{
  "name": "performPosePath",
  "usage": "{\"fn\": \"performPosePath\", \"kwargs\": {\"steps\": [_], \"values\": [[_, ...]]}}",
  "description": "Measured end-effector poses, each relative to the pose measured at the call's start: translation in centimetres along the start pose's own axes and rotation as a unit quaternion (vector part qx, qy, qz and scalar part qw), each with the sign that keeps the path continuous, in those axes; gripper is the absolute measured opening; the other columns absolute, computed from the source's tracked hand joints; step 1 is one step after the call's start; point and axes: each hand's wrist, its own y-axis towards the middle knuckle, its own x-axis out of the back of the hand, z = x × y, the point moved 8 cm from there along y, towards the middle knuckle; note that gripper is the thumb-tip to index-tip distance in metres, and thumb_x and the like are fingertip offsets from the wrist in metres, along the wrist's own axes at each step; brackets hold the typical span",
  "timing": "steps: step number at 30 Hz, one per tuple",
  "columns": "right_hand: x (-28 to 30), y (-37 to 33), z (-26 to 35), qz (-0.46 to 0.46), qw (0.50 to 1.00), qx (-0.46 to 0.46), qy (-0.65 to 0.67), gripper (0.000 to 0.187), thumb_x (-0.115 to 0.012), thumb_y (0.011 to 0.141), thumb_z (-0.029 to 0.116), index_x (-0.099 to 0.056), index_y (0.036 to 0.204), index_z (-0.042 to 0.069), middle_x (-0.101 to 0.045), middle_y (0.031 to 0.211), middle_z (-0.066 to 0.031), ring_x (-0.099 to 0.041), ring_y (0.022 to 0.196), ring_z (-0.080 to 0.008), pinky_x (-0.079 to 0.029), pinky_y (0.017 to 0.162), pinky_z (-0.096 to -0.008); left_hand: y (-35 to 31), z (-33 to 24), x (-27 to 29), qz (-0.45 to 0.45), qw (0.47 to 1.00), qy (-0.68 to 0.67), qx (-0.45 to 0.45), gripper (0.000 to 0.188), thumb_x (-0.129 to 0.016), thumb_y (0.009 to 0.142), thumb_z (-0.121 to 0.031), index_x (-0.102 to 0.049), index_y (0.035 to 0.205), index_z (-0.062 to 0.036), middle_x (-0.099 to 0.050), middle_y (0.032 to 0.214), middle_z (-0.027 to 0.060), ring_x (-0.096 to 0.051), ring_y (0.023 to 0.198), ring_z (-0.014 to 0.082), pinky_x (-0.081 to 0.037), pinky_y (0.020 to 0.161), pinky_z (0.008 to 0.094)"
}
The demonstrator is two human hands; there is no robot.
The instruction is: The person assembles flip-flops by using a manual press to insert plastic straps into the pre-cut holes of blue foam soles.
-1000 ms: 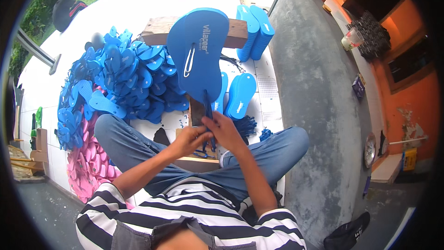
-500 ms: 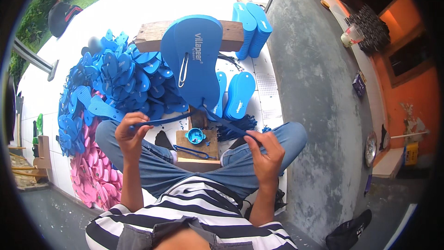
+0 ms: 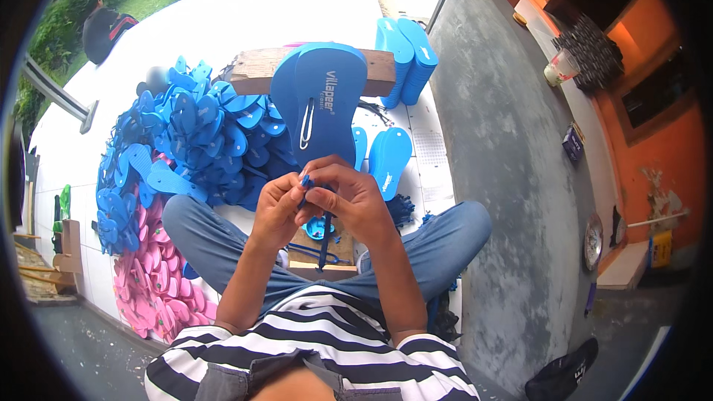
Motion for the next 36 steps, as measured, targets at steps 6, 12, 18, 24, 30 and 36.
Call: {"fn": "performPosePath", "kwargs": {"steps": [6,12,18,24,30,36], "values": [[0.9,2.3,0.4,-0.064,0.985,0.161,-0.004,0.023,-0.069,0.091,0.025,-0.063,0.094,0.003,-0.067,0.095,-0.0091,-0.063,0.074,-0.0124,-0.049,0.069,-0.0234,2.2,-4.1,1.2,-0.073,0.965,0.238,-0.087,0.017,-0.063,0.096,-0.015,-0.059,0.098,0.0007,-0.066,0.085,0.0045,-0.064,0.077,0.0094,-0.049,0.07,0.0234],[0.5,3.5,1.9,-0.104,0.985,0.139,-0.004,0.029,-0.062,0.095,0.031,-0.058,0.091,0.002,-0.061,0.084,-0.007,-0.062,0.072,-0.0173,-0.052,0.069,-0.0313,4.1,-12.5,-2.8,-0.1,0.797,0.505,-0.316,0.015,-0.067,0.089,-0.009,-0.062,0.101,-0.0012,-0.065,0.082,0.0051,-0.061,0.068,0.011,-0.047,0.064,0.024],[-0.4,3.1,2.6,-0.134,0.961,0.231,-0.076,0.029,-0.066,0.092,0.028,-0.057,0.088,0.001,-0.054,0.087,-0.0075,-0.06,0.067,-0.0184,-0.053,0.061,-0.0332,7.0,-15.7,-6.8,-0.089,0.675,0.649,-0.341,0.028,-0.066,0.089,-0.008,-0.067,0.117,-0.0056,-0.064,0.109,0.0107,-0.06,0.079,0.0128,-0.05,0.065,0.0256],[-0.4,3.2,2.6,-0.129,0.954,0.249,-0.109,0.023,-0.071,0.089,0.02,-0.058,0.09,0.0,-0.055,0.093,-0.0067,-0.058,0.067,-0.0133,-0.049,0.059,-0.0269,7.7,-15.4,-7.2,-0.039,0.694,0.647,-0.311,0.027,-0.071,0.087,-0.019,-0.067,0.111,-0.0068,-0.06,0.113,0.0085,-0.065,0.082,0.0189,-0.053,0.064,0.0294],[0.7,3.4,0.7,-0.098,0.976,0.165,-0.104,0.024,-0.072,0.088,0.021,-0.06,0.09,0.001,-0.057,0.085,-0.0023,-0.048,0.062,-0.0066,-0.039,0.054,-0.0215,6.7,-14.7,-8.1,-0.058,0.634,0.696,-0.333,0.033,-0.077,0.079,-0.008,-0.066,0.11,-0.0056,-0.062,0.114,0.0096,-0.062,0.076,0.0171,-0.052,0.06,0.0286],[2.4,4.9,-0.3,-0.042,0.995,0.058,-0.064,0.019,-0.071,0.09,0.02,-0.06,0.09,0.004,-0.052,0.07,0.0005,-0.042,0.055,-0.0055,-0.032,0.048,-0.0218,6.5,-14.8,-8.7,-0.037,0.627,0.705,-0.33,0.028,-0.077,0.08,-0.011,-0.064,0.105,-0.0052,-0.067,0.097,0.0119,-0.064,0.069,0.0211,-0.052,0.059,0.0306]]}}
